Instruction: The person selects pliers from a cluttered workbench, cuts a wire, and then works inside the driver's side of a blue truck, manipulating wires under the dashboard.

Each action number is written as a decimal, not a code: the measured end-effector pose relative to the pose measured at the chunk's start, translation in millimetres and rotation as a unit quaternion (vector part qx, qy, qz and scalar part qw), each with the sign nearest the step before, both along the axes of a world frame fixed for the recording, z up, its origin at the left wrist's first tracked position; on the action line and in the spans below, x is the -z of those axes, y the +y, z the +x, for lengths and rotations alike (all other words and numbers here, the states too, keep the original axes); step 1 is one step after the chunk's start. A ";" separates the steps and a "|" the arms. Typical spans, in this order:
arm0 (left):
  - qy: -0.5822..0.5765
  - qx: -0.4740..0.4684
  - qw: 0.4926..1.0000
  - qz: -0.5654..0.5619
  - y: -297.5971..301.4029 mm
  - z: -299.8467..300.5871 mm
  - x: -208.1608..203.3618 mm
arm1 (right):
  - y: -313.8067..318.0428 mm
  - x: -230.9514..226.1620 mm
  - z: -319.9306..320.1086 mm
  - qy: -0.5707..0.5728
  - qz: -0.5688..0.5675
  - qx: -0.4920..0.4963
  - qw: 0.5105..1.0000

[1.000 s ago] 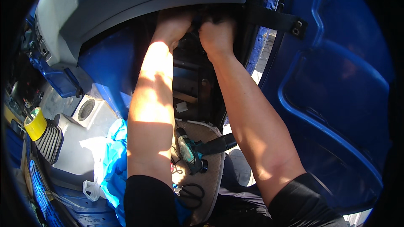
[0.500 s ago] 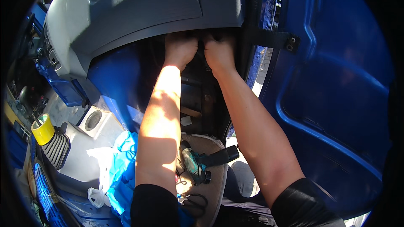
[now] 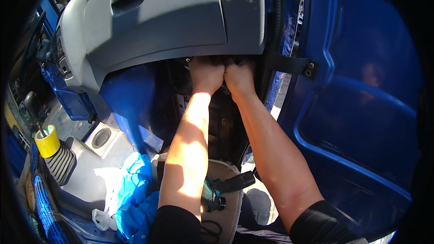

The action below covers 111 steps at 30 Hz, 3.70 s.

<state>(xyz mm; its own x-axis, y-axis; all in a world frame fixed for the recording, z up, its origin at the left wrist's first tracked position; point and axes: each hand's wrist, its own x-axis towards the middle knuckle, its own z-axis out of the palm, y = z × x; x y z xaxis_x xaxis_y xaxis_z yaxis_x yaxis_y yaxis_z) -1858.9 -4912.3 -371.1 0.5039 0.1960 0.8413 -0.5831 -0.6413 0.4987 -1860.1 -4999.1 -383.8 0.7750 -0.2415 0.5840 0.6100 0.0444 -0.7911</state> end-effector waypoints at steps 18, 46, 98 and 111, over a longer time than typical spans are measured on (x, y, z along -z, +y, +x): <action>0.011 0.121 0.983 -0.139 -3.2 -0.4 3.8 | 9.0 1.2 -2.1 0.116 0.085 -0.019 0.990; 0.164 0.290 0.893 -0.304 -0.3 -10.9 -4.8 | 2.9 8.9 -4.9 0.108 0.204 -0.170 0.958; 0.184 0.170 0.964 -0.093 21.5 0.6 -9.2 | -1.3 18.6 -4.1 -0.119 -0.088 0.103 0.984; 0.247 0.424 0.799 -0.348 59.1 -14.3 22.0 | -2.1 3.9 -6.9 -0.108 -0.154 0.137 0.973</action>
<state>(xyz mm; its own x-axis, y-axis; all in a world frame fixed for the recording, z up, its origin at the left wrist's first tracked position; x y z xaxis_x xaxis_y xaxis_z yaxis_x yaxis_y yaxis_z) -1873.3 -4853.1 -393.1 0.9408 -0.0590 0.3338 -0.2814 0.4130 0.8662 -1867.0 -5001.3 -387.7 0.5577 -0.2088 0.8034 0.7193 -0.3615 -0.5933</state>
